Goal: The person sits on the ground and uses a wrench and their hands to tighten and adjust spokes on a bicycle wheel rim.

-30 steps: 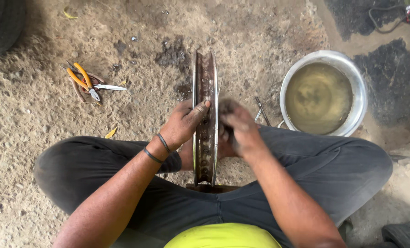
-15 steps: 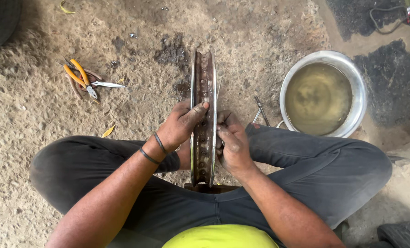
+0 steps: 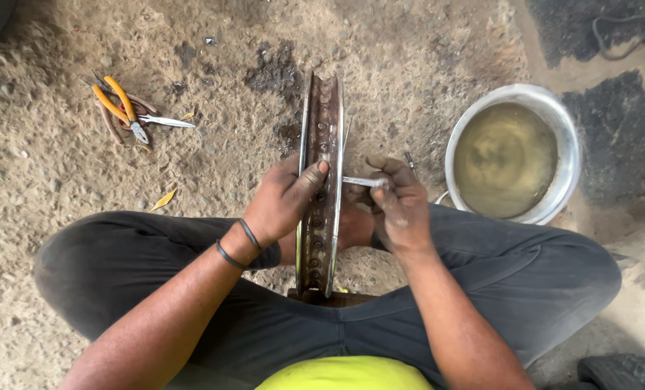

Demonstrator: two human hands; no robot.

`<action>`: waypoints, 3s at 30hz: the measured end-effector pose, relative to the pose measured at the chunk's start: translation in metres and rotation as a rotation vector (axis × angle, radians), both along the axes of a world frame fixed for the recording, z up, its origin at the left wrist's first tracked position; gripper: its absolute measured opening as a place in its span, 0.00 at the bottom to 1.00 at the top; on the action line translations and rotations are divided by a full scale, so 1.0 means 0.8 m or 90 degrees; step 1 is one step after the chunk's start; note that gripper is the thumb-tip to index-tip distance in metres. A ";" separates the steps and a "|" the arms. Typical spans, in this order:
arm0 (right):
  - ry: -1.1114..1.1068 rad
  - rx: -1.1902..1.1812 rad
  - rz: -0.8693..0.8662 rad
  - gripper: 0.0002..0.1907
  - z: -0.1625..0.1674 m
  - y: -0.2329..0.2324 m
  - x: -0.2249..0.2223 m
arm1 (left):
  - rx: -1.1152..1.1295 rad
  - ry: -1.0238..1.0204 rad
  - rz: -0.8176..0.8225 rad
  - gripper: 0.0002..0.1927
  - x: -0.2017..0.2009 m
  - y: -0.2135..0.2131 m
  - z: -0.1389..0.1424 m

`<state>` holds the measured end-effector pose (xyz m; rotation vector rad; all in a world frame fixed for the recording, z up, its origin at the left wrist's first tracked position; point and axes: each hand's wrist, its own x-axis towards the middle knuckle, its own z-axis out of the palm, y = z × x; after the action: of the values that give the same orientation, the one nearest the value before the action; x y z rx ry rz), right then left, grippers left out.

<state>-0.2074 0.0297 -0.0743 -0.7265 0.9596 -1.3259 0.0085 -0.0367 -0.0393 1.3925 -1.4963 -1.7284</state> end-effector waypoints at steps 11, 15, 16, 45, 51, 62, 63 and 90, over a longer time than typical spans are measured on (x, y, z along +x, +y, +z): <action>-0.049 0.481 -0.023 0.27 -0.046 -0.063 0.048 | -0.372 -0.281 -0.175 0.47 -0.014 -0.013 0.006; 0.258 0.350 0.108 0.25 -0.072 -0.061 0.049 | -0.251 -0.148 -0.243 0.47 0.002 -0.034 0.003; 0.270 0.341 0.098 0.23 -0.078 -0.058 0.050 | -0.299 -0.171 -0.244 0.45 0.005 -0.034 0.003; 0.185 -0.136 -0.236 0.09 0.050 -0.014 0.014 | -0.198 0.096 0.238 0.10 0.044 0.070 0.092; 0.178 -0.219 -0.171 0.07 0.138 0.030 0.033 | -0.565 -0.082 -0.124 0.07 -0.049 0.067 0.132; 0.459 -0.144 0.094 0.20 0.020 0.023 0.007 | -0.406 -0.072 -0.009 0.20 -0.025 0.021 0.052; 0.405 -0.076 0.098 0.18 0.015 0.021 0.013 | -0.302 -0.073 -0.030 0.19 -0.026 0.020 0.040; -0.057 0.149 0.096 0.06 0.025 0.004 -0.018 | 0.065 0.186 -0.047 0.15 -0.014 0.013 -0.032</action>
<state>-0.2215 0.0329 -0.0544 -0.5453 0.9502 -1.0839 -0.0029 -0.0263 -0.0646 1.0858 -1.3295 -1.9798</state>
